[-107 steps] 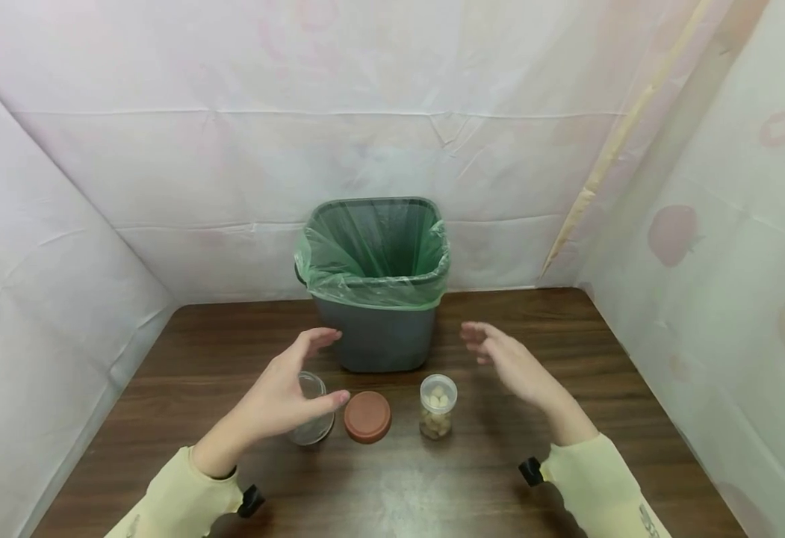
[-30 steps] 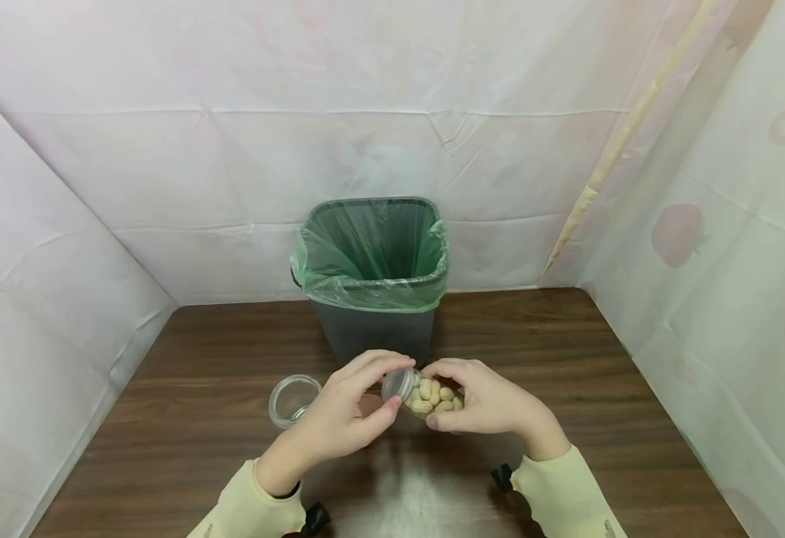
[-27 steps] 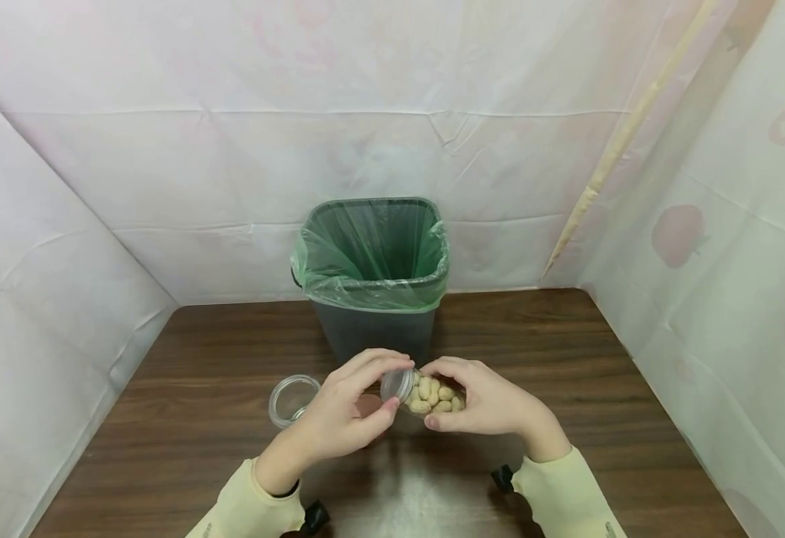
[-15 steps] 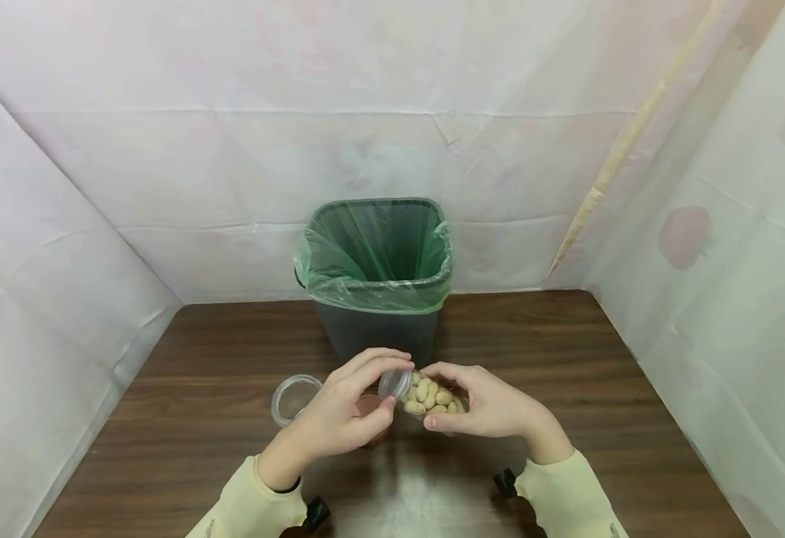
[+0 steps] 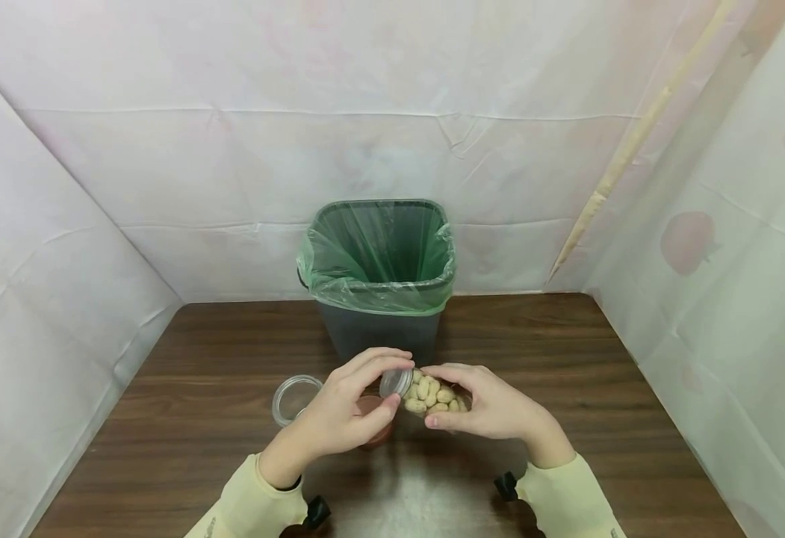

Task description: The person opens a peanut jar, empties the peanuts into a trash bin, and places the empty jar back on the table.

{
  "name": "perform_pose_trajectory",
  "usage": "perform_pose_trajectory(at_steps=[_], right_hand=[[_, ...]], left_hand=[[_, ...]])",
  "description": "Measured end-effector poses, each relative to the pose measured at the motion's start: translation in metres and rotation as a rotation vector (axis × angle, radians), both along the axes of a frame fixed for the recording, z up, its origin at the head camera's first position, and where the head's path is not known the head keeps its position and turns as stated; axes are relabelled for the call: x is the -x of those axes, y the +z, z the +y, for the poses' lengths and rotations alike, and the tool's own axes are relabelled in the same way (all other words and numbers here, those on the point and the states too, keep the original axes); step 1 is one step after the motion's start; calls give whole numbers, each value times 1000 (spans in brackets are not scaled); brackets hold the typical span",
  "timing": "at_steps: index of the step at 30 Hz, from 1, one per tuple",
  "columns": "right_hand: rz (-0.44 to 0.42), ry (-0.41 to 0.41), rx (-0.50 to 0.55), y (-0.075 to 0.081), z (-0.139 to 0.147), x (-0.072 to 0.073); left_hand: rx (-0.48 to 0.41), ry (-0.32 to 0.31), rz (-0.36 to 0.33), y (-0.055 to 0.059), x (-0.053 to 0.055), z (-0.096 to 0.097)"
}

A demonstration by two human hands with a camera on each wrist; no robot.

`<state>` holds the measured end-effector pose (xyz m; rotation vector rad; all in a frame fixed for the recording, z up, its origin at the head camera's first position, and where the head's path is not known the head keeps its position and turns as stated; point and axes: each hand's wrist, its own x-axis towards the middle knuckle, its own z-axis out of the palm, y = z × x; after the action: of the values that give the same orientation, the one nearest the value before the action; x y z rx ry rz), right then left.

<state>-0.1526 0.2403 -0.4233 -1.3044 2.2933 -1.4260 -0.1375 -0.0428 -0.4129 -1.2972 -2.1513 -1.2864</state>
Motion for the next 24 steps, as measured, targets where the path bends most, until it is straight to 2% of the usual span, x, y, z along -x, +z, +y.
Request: perform_pose_trajectory(at_steps=[9,11,18,24], right_hand=[[83,22,9,3,-1,0],[106,23,13,3,0,1],[94,-17,-25,4,1,-2],[110,-33,-36,5,0,-4]], left_hand=[[76,30,60,-4,0,0],[78,33,64,-4,-1,0],[83,48,72,-4,-2,1],[50,26,48,-4,-2,2]])
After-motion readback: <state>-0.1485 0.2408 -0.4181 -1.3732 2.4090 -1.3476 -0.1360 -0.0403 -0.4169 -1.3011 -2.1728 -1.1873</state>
